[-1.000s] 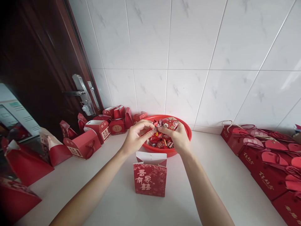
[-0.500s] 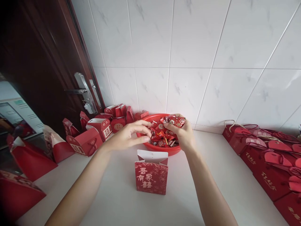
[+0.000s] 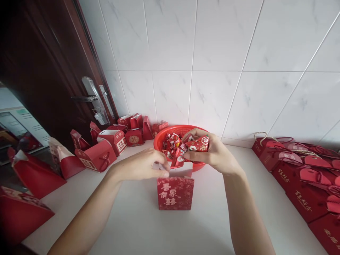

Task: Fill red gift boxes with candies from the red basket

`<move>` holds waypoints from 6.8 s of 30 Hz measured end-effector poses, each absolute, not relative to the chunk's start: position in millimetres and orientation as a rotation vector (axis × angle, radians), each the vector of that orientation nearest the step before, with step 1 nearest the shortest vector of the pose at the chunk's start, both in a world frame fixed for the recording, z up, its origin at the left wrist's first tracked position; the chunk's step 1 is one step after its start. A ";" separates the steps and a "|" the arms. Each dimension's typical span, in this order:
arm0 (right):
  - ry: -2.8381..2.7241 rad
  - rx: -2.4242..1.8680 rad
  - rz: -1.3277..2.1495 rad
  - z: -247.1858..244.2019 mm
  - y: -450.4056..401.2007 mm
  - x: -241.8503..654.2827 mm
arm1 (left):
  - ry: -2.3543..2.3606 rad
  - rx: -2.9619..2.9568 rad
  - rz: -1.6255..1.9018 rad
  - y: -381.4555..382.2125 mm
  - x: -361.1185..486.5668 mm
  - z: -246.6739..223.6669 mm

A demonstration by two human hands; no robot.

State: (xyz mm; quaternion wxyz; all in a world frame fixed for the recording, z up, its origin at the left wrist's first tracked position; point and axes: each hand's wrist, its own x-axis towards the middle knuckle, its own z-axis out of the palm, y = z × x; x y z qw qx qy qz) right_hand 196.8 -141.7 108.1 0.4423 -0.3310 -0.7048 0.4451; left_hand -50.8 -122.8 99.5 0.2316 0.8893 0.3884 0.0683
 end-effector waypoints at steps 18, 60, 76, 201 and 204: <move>-2.391 -0.990 0.523 103.8 -169.1 176.8 | 0.956 2.465 0.151 -147.7 -46.6 111.0; -1.483 -0.903 1.231 89.6 -132.3 160.4 | 1.143 2.317 0.188 -109.8 -61.0 99.4; -2.186 -0.905 0.800 90.9 -133.6 170.3 | 1.192 2.319 0.140 -106.8 -60.3 100.2; -0.885 -1.941 -0.072 7.2 -137.3 390.7 | -0.036 2.313 0.373 -214.3 73.9 -117.7; -0.874 -1.981 -0.087 -2.7 -104.5 398.1 | -0.004 2.317 0.387 -216.1 72.7 -118.8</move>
